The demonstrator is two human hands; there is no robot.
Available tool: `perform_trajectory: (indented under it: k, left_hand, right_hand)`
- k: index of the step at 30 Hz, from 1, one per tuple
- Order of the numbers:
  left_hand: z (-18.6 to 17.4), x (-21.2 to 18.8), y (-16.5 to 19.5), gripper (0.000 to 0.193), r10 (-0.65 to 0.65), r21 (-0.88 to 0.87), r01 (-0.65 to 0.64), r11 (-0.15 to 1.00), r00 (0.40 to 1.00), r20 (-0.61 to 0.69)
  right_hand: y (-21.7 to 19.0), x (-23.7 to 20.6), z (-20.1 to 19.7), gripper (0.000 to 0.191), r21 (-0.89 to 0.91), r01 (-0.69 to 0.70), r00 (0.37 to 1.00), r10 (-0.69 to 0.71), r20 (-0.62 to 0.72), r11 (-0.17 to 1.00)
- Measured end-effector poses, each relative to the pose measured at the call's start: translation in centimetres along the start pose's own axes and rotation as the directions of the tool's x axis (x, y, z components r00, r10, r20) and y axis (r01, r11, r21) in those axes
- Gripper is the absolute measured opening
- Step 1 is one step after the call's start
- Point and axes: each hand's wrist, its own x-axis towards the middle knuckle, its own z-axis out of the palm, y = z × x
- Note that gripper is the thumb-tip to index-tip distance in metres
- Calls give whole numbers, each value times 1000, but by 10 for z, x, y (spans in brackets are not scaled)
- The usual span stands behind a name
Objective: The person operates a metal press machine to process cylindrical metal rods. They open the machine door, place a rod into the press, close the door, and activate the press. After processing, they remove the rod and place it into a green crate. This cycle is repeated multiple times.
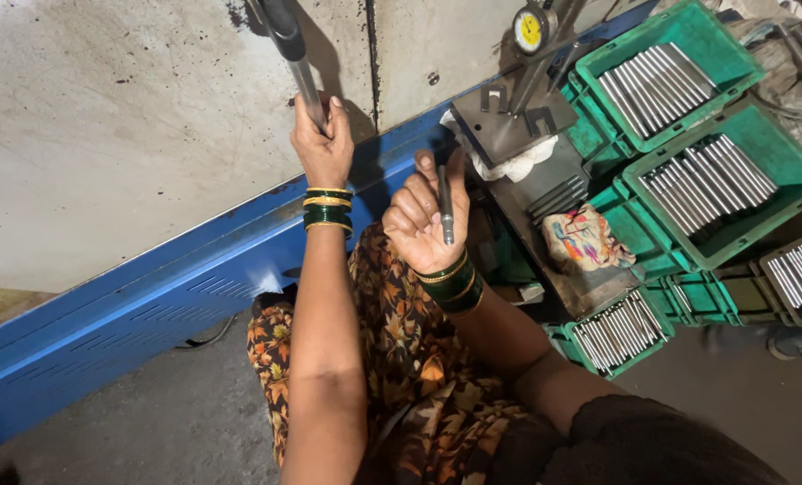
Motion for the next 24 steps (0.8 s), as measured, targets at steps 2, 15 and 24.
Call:
perform_trajectory:
  k: [2, 15, 24]
  left_hand:
    - [0, 0, 0, 12, 0, -1, 0, 1000, 1000, 0]
    - [1, 1, 2, 14, -14, 0, 14, 1000, 1000, -13]
    - [2, 1, 2, 16, -14, 5, 14, 1000, 1000, -18]
  right_hand:
    - [-1, 1, 0, 55, -2, 7, 1000, -7, 5, 1000]
    - [-3, 1, -1, 59, 1, 42, 997, -42, -67, 999]
    - [-8, 5, -3, 67, -81, 39, 992, -49, -116, 996]
